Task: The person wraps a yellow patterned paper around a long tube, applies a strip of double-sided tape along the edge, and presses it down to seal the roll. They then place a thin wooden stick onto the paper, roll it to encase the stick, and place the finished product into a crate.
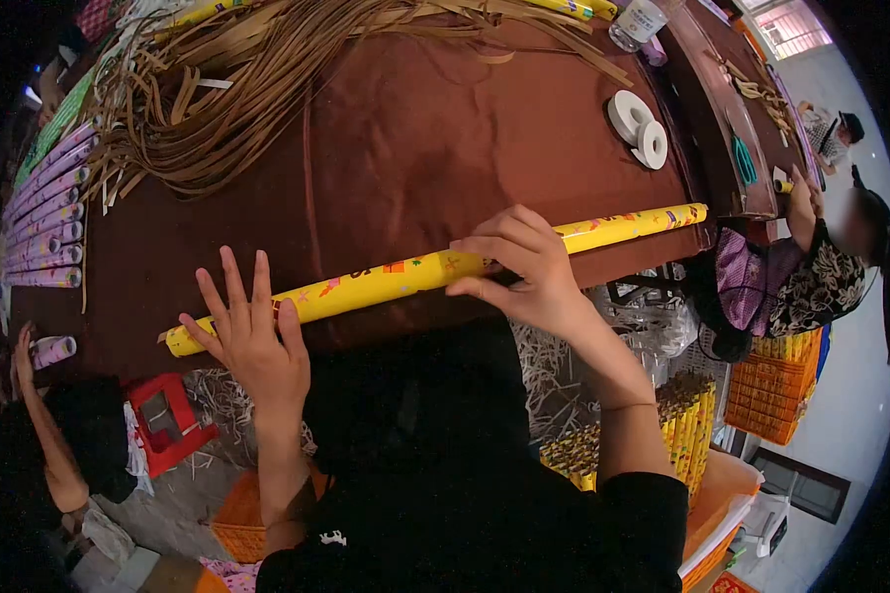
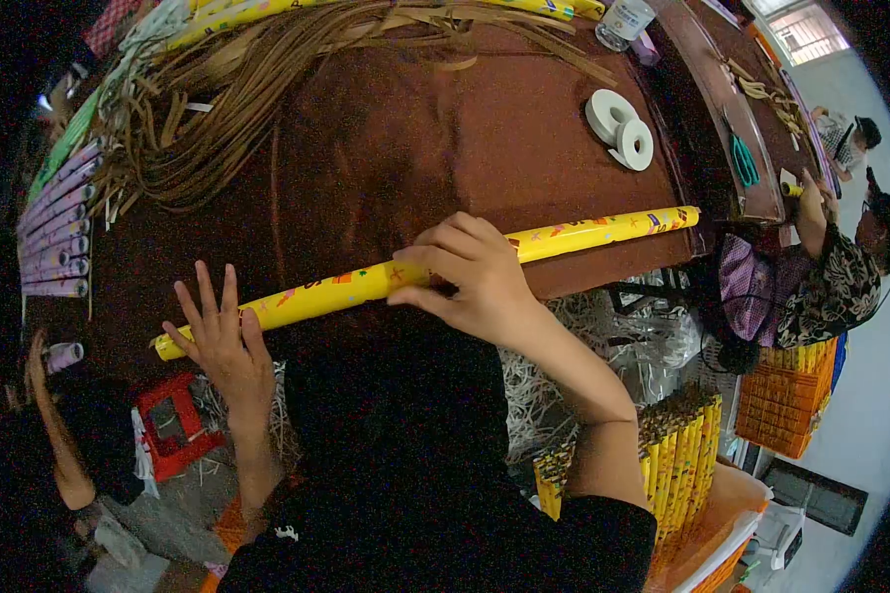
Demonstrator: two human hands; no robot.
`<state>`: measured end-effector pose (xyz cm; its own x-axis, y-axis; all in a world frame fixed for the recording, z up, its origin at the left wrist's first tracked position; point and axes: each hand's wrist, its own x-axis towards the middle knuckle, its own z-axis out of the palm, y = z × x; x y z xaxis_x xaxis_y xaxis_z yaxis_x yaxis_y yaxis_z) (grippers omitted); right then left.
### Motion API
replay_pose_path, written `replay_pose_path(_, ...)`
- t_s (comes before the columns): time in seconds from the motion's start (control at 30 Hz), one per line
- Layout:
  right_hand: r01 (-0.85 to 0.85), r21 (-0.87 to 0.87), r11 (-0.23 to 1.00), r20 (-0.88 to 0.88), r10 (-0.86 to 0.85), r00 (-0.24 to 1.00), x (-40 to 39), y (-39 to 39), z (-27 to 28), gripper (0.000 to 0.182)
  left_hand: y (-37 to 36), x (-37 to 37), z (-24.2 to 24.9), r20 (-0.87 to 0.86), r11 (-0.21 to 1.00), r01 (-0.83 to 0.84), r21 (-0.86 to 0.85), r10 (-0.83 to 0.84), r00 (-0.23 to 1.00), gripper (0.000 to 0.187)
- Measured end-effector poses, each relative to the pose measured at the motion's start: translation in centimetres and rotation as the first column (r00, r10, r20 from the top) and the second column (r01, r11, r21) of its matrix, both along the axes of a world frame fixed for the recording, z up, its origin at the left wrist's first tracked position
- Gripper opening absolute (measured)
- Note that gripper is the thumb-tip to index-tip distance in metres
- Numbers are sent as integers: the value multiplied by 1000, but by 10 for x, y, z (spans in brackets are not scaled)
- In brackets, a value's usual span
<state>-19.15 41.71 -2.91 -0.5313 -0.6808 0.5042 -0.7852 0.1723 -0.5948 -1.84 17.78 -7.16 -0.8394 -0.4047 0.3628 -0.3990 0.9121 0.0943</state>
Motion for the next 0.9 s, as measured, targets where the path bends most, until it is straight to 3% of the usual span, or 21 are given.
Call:
replay_pose_path(0.07, 35, 71, 997, -114, -27, 993, 1, -1, -4, 27, 0, 0, 0, 0, 1000, -1, 5, 1, 1000, 45)
replay_pose_path(0.37, 23, 96, 995, -82, -15, 996, 0, -1, -3, 19, 1, 0, 3, 6, 1000, 3, 4, -3, 1000, 44)
replay_pose_path(0.57, 41, 100, 994, -133, -27, 991, 2, -3, -6, 25, 1, -1, 4, 17, 1000, -3, -1, 3, 1000, 44)
replay_pose_path(0.7, -22, 125, 992, -89, 33, 996, -4, 2, -4, 19, -1, -1, 2, -2, 1000, 8, -7, -8, 1000, 44)
replay_pose_path(0.9, -110, 155, 982, 3, 111, 994, -8, 9, 4, 27, -1, -1, 1, -8, 1000, 7, -4, -7, 1000, 45)
